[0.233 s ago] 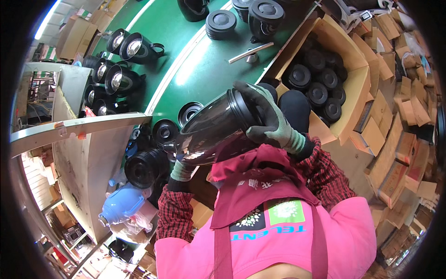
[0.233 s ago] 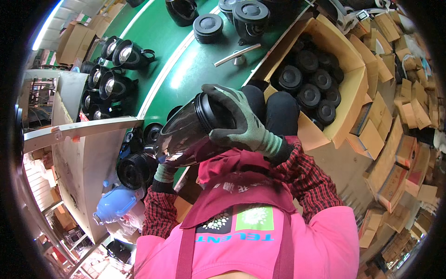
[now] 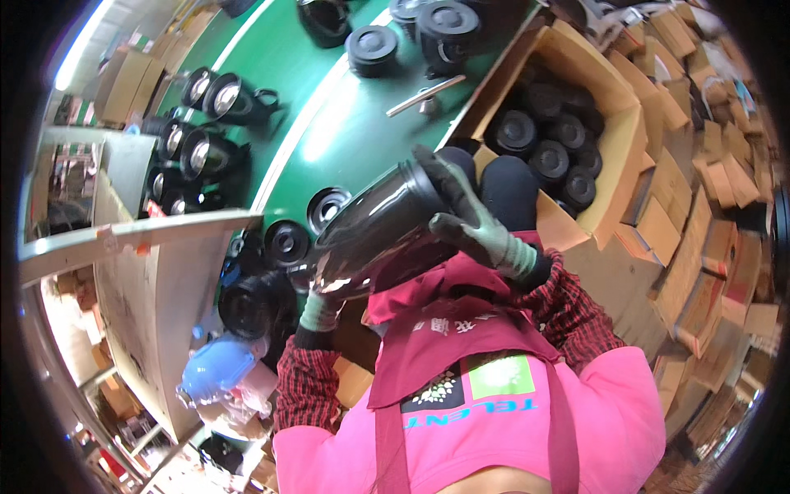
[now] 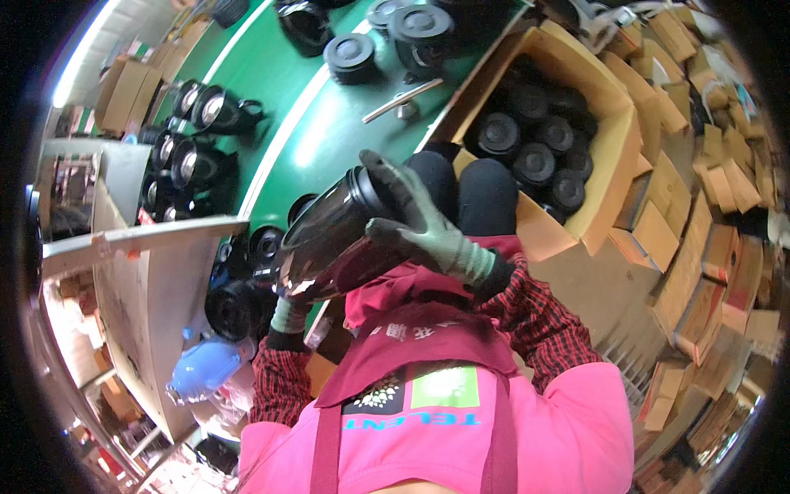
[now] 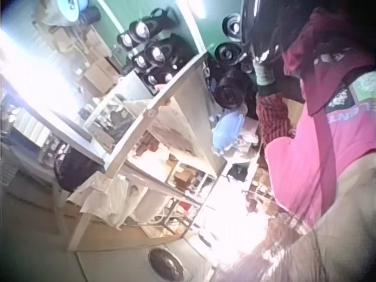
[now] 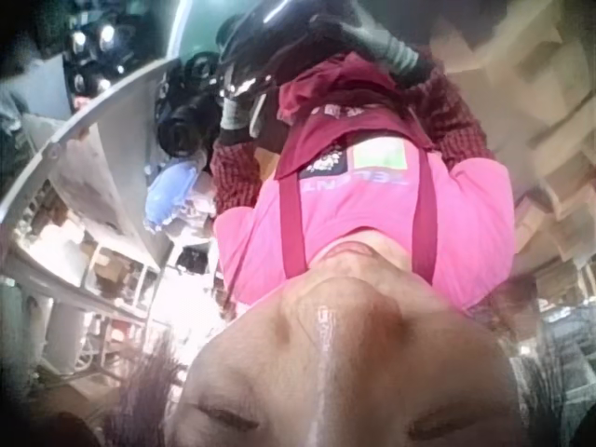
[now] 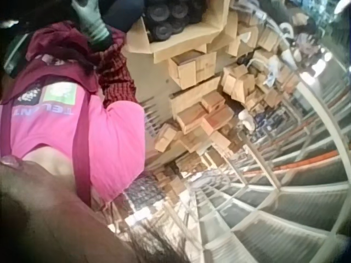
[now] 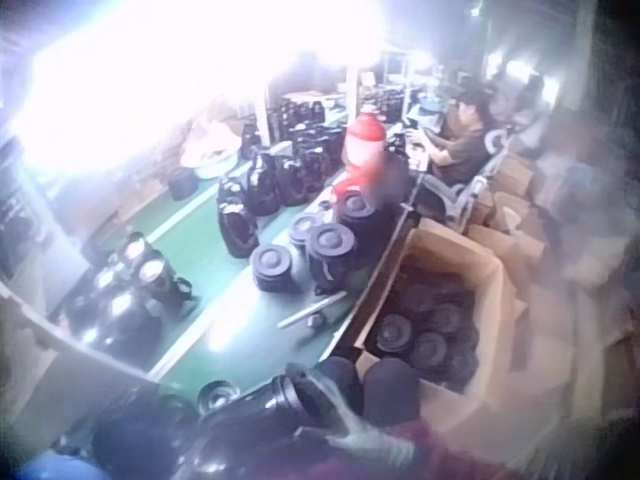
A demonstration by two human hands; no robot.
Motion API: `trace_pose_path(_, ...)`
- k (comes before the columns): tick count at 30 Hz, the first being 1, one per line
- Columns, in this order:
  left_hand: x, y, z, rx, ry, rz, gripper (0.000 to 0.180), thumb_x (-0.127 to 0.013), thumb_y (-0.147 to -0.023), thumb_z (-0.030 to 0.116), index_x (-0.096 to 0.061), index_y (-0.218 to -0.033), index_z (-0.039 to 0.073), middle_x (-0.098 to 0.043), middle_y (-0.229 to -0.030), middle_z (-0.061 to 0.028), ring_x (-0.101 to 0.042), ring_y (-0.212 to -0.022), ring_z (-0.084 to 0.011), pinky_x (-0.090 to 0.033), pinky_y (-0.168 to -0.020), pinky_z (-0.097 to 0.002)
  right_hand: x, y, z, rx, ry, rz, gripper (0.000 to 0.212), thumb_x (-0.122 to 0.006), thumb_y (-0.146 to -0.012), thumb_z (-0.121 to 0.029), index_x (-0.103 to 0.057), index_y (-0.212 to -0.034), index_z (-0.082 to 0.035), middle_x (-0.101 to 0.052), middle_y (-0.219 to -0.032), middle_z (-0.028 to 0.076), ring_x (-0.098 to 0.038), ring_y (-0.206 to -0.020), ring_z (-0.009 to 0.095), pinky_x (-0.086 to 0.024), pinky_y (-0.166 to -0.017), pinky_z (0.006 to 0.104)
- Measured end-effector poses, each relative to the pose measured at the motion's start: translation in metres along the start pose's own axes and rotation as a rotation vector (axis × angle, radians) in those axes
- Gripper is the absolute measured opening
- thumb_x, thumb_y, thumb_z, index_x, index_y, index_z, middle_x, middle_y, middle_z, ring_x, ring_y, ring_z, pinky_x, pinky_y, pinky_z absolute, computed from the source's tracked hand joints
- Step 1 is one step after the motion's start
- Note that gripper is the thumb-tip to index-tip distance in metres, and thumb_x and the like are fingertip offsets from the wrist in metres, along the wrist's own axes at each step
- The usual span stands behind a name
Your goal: The person repeatedly picks up a black kettle, places a lid on top, and uses a metal rod to press or secure the lid. They then place the assembled kettle on the green work surface and repeat the process with additional kettles.
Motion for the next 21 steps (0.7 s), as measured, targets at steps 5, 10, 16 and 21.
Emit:
trace_pose_path(5, 0.006, -0.025, 0.069, -0.067, -0.069, -0.050, 0.049, -0.082, -0.079, 0.025, -0.070, -0.124, 0.012, -0.066, -0.128, -0.0115, -0.060, -0.121, -0.0313, -0.049, -0.103, -0.0455, -0.003, 0.011, -0.019, 0.150, 0.337, -0.009, 0.079, -0.072, -0.093, -0.030, -0.033, -0.157, -0.009, -0.035, -0.157, 0.016, -0.035, -0.143, 0.026, -0.026, -0.120, 0.0392)
trace_pose_path(10, 0.023, -0.053, 0.083, -0.040, 0.034, 0.054, 0.045, -0.081, -0.078, 0.020, -0.071, -0.121, 0.009, -0.068, -0.123, -0.0122, -0.063, -0.115, -0.0296, -0.051, -0.099, -0.0422, 0.016, 0.011, 0.007, -0.122, -0.153, 0.070, 0.068, -0.059, -0.101, -0.036, -0.031, -0.158, -0.010, -0.046, -0.147, 0.012, -0.047, -0.132, 0.023, -0.033, -0.115, 0.0344)
trace_pose_path(16, 0.040, -0.059, 0.022, 0.087, 0.489, 0.208, 0.042, -0.078, -0.078, 0.013, -0.071, -0.118, 0.005, -0.071, -0.117, -0.0130, -0.067, -0.109, -0.0275, -0.053, -0.094, -0.0383, 0.042, 0.011, 0.002, -0.112, 0.096, -0.014, 0.057, -0.039, -0.110, -0.033, -0.028, -0.158, -0.004, -0.036, -0.157, 0.010, -0.035, -0.142, 0.018, -0.025, -0.119, 0.0310)
trace_pose_path(21, 0.040, -0.079, 0.120, -0.171, -0.091, 0.296, 0.036, -0.073, -0.077, 0.004, -0.072, -0.112, -0.002, -0.074, -0.108, -0.0151, -0.071, -0.098, -0.0270, -0.053, -0.093, -0.0359, 0.036, 0.029, -0.005, -0.143, 0.109, 0.100, 0.051, -0.047, -0.108, -0.031, -0.041, -0.151, -0.005, -0.055, -0.138, 0.009, -0.056, -0.124, 0.018, -0.044, -0.106, 0.0309)
Point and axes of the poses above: each hand's wrist, its own y-axis away from the middle knuckle, its own x-axis out of the back of the hand, z = x × y, the point moved 6 cm from there along -y, towards the middle knuckle
